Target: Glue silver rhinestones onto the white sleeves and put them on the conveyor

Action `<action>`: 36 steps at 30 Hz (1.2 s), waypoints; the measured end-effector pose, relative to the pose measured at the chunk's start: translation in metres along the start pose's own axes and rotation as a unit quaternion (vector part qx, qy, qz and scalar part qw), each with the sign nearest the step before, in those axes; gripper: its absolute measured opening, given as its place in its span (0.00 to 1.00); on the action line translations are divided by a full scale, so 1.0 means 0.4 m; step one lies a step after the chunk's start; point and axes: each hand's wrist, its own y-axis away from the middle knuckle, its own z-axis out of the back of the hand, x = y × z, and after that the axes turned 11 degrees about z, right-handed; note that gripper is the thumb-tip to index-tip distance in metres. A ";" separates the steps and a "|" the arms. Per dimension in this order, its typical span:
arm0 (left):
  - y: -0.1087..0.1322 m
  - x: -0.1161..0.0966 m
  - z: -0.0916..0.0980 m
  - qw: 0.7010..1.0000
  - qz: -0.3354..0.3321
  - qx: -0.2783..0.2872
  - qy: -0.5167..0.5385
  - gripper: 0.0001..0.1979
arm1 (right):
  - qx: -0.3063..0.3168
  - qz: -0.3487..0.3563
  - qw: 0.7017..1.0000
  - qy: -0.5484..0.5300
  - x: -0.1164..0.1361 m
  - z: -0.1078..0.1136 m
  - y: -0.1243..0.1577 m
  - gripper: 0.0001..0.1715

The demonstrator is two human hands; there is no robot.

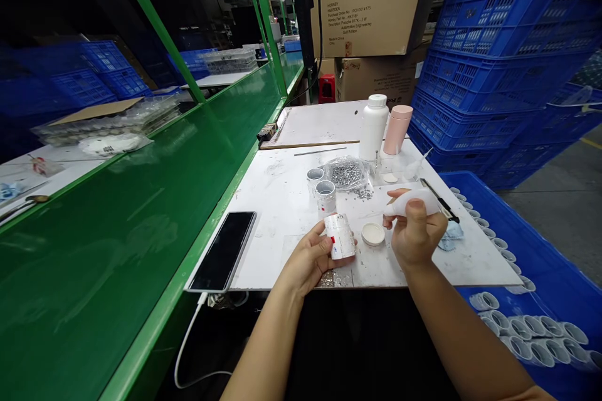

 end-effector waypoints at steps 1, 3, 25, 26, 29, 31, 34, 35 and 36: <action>0.001 -0.001 -0.001 1.000 0.002 0.003 -0.001 0.34 | 0.005 0.002 1.000 0.004 -0.001 0.000 0.002 0.21; 0.002 -0.001 -0.005 1.000 0.001 0.011 -0.019 0.34 | 0.016 0.007 1.000 0.012 -0.003 0.001 0.006 0.21; 0.004 -0.004 0.003 0.999 0.009 0.037 -0.033 0.38 | 0.124 0.060 0.987 0.086 0.002 0.007 0.018 0.18; 0.003 -0.004 0.003 0.999 0.009 0.035 -0.034 0.38 | 0.130 0.063 0.986 0.088 0.002 0.007 0.018 0.17; 0.002 -0.004 0.003 0.999 0.009 0.039 -0.033 0.39 | 0.136 0.066 0.984 0.095 0.003 0.008 0.018 0.17; 0.000 -0.003 0.004 0.998 0.010 0.043 -0.034 0.38 | 0.135 0.065 0.984 0.099 0.003 0.009 0.018 0.18; -0.001 -0.003 0.005 0.998 0.007 0.042 -0.035 0.38 | 0.140 0.061 0.983 0.102 0.002 0.009 0.018 0.18; -0.001 -0.004 0.005 0.999 0.006 0.041 -0.034 0.38 | 0.135 0.058 0.984 0.097 0.001 0.008 0.018 0.19; 0.000 -0.004 0.004 0.999 0.005 0.040 -0.033 0.37 | 0.122 0.056 0.987 0.087 0.000 0.007 0.018 0.19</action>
